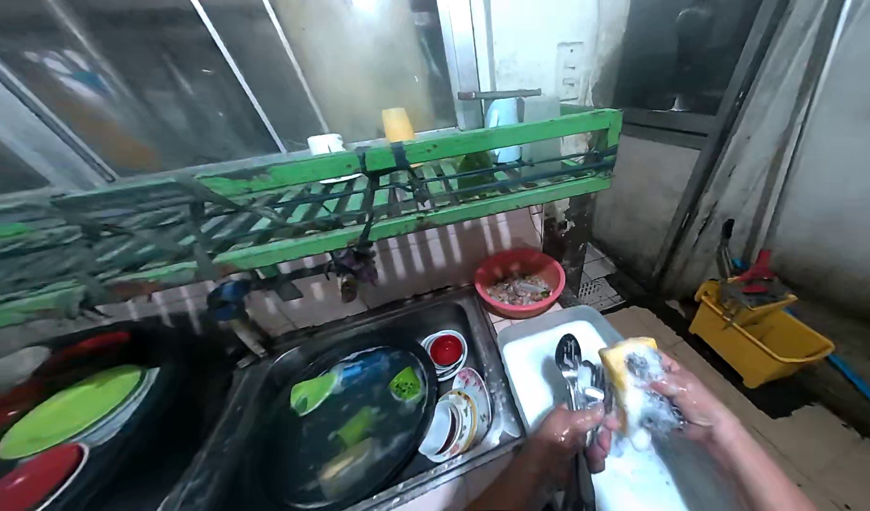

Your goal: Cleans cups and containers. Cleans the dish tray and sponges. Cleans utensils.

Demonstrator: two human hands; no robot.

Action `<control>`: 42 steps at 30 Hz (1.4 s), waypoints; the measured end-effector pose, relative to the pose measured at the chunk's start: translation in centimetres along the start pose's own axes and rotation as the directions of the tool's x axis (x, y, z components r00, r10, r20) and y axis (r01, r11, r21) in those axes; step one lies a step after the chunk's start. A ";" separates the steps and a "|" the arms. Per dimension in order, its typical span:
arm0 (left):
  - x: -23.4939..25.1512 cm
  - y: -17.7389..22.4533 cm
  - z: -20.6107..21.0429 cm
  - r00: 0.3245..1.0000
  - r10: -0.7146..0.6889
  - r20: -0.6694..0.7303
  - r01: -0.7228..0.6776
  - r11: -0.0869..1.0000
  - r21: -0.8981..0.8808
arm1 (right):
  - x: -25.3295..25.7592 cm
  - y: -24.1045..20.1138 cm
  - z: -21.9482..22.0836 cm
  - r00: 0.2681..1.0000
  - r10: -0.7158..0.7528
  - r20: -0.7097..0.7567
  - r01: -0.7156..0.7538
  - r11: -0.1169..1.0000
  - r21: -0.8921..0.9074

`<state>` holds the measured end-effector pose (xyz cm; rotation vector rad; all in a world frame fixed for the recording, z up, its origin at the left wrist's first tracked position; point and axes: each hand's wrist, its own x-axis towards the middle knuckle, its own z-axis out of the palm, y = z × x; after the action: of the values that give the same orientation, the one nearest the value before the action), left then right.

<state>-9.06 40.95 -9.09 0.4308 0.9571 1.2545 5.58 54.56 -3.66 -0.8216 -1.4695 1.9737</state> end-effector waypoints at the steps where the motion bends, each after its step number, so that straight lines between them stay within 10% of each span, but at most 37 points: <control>1: 0.2 0.0 0.0 1.000 0.012 -0.022 -0.012 1.000 -0.014 | 0.5 -0.4 -0.1 1.000 -0.004 -0.029 0.003 0.999 -0.049; 8: 2.3 0.0 0.2 0.897 0.069 -0.436 -0.116 0.990 -0.081 | 0.6 0.4 -0.8 0.995 0.001 -0.096 -0.022 0.977 -0.213; 16: 1.9 -0.9 0.8 0.866 0.131 -0.483 -0.024 0.975 0.221 | 3.6 5.5 1.0 0.990 -0.142 -0.007 0.094 0.688 -0.719; 25: 2.2 -0.7 0.6 0.821 0.121 -0.557 -0.003 0.978 0.209 | 4.4 6.0 1.7 0.992 -0.104 0.077 0.125 0.608 -0.784; 30: 2.1 -0.7 0.5 0.834 0.162 -0.527 -0.096 0.984 0.151 | 7.4 3.5 0.4 0.973 -0.129 -0.193 0.008 0.851 -0.526; 35: 1.5 -0.4 1.2 0.919 0.152 -0.364 -0.110 0.985 0.133 | 5.0 2.9 0.4 1.000 -0.003 -0.005 -0.002 0.740 -0.673; 42: 1.7 -0.6 1.1 0.881 0.152 -0.449 -0.052 0.973 0.226 | 5.4 0.3 -1.0 0.967 -0.077 -0.245 -0.023 0.924 -0.381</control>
<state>-7.82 42.62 -9.54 0.3508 1.5010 1.3911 2.71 59.11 -4.99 -1.1657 -1.7182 1.5077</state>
